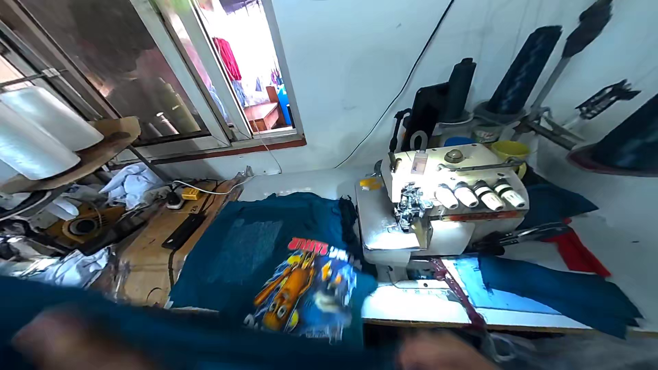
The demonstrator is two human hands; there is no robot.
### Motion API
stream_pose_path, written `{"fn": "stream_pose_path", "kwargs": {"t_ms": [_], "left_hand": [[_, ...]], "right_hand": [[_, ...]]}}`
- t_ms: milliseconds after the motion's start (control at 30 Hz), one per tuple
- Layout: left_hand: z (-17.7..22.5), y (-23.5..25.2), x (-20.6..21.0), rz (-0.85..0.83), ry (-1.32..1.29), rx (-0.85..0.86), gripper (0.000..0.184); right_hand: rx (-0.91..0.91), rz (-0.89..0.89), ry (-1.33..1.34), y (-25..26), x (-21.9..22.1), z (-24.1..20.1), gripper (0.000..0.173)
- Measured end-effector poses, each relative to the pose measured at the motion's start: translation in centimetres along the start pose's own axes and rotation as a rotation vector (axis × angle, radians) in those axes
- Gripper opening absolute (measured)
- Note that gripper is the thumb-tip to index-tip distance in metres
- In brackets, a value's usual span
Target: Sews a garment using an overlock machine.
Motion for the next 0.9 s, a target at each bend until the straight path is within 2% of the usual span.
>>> {"fn": "stream_pose_path", "kwargs": {"t_ms": [67,100,133,200,233,300,367,433,500,567,667,800,900], "left_hand": [[-3.1,3.0,7.0,-0.251,0.182,-0.029,0.046],[-5.7,3.6,10.7,-0.452,0.237,-0.004,0.043],[-9.2,3.6,14.1,-0.658,0.268,-0.023,0.047],[-16.5,2.4,18.3,-0.893,0.307,-0.013,0.071],[-19.5,1.3,18.9,-0.948,0.315,-0.028,0.073],[-23.5,-0.7,18.2,-0.973,0.300,-0.102,0.061],[-24.7,-2.0,16.3,-0.865,0.239,-0.089,0.045],[-23.4,-2.6,14.2,-0.697,0.147,0.050,0.031],[-20.8,-3.5,13.4,-0.644,0.082,0.197,0.027],[-19.4,-5.0,14.0,-0.763,0.087,0.263,0.023],[-20.6,-6.4,14.8,-0.917,0.186,0.197,0.024],[-21.8,-5.1,13.4,-0.828,0.156,0.136,0.024],[-20.5,-6.2,14.4,-0.891,0.155,0.147,0.027]], "right_hand": [[0.139,0.135,-0.242,0.2,-0.5,6.9,0.020],[0.195,0.207,-0.361,-0.6,-0.9,10.7,0.019],[0.276,0.249,-0.465,-1.7,-1.5,14.2,0.019],[0.452,0.244,-0.585,-4.0,-2.6,19.2,0.019],[0.493,0.232,-0.603,-4.9,-2.9,20.3,0.019],[0.465,0.244,-0.624,-5.8,-2.8,20.3,0.023],[0.388,0.225,-0.586,-5.6,-1.4,18.8,0.025],[0.327,0.140,-0.499,-5.1,0.9,17.4,0.020],[0.320,0.045,-0.454,-4.4,3.3,16.8,0.016],[0.379,-0.019,-0.462,-4.1,4.6,17.1,0.017],[0.487,-0.089,-0.509,-4.6,5.0,19.1,0.017],[0.491,-0.092,-0.530,-4.9,4.9,19.8,0.017],[0.469,-0.069,-0.569,-5.2,4.9,20.2,0.016]]}}
Point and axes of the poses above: each hand's wrist, its own y-axis towards the middle knuckle, its own x-axis out of the palm, z = x × y, the point moved 9 cm from there along y, towards the middle knuckle, and after that the axes turned 1 degree about y, right-handed, at the moved point
